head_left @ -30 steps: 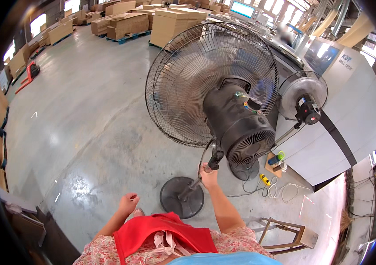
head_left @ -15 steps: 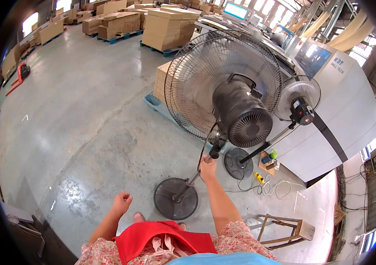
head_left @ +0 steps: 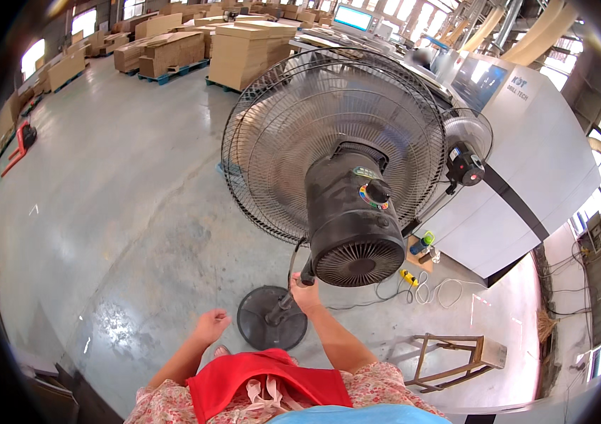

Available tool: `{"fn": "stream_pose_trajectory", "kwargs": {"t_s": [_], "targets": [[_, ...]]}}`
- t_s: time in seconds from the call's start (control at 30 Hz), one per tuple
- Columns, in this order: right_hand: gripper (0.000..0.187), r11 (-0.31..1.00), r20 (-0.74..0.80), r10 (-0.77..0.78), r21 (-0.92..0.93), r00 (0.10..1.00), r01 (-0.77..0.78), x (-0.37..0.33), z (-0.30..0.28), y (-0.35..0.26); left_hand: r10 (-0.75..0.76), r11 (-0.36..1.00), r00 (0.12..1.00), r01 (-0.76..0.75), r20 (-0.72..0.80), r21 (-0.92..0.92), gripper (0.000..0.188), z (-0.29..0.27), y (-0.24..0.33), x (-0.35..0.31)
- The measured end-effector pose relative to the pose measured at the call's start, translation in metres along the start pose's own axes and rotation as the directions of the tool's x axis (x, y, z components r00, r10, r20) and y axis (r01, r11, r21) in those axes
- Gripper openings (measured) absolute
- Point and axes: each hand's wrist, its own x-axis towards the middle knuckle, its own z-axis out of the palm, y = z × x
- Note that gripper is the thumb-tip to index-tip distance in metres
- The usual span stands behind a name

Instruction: The person adjusts an industrial fan by turning a knob and then picks up wooden panels from a stack to place them onto a conveyor belt.

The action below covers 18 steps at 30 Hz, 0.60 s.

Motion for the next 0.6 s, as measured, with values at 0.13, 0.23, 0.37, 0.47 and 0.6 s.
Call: {"fn": "stream_pose_trajectory", "kwargs": {"t_s": [0.13,0.23,0.37,0.47,0.6], "targets": [[0.010,0.994,0.074,0.052,0.092,0.996,-0.059,-0.004,-0.001,-0.004,0.139,0.980,0.979,-0.114,0.146,-0.164,0.045,0.017,0.054,0.010],[0.012,0.994,0.084,0.001,-0.107,0.996,0.008,-0.012,0.001,-0.012,0.225,0.965,0.956,-0.193,0.186,-0.175,0.048,0.033,0.077,0.013],[0.025,0.785,0.352,-0.157,-0.523,0.923,0.333,-0.015,-0.012,-0.008,0.236,0.971,0.935,-0.240,0.264,-0.019,0.050,0.042,0.116,0.009],[0.043,0.733,0.503,0.081,-0.615,0.861,0.290,-0.016,-0.005,-0.038,0.320,0.947,0.920,-0.316,0.226,-0.054,0.053,0.051,0.115,0.014],[0.040,0.835,0.457,0.073,-0.514,0.887,0.197,-0.014,-0.003,-0.041,0.353,0.932,0.899,-0.361,0.258,-0.019,0.056,0.063,0.128,0.022]]}}
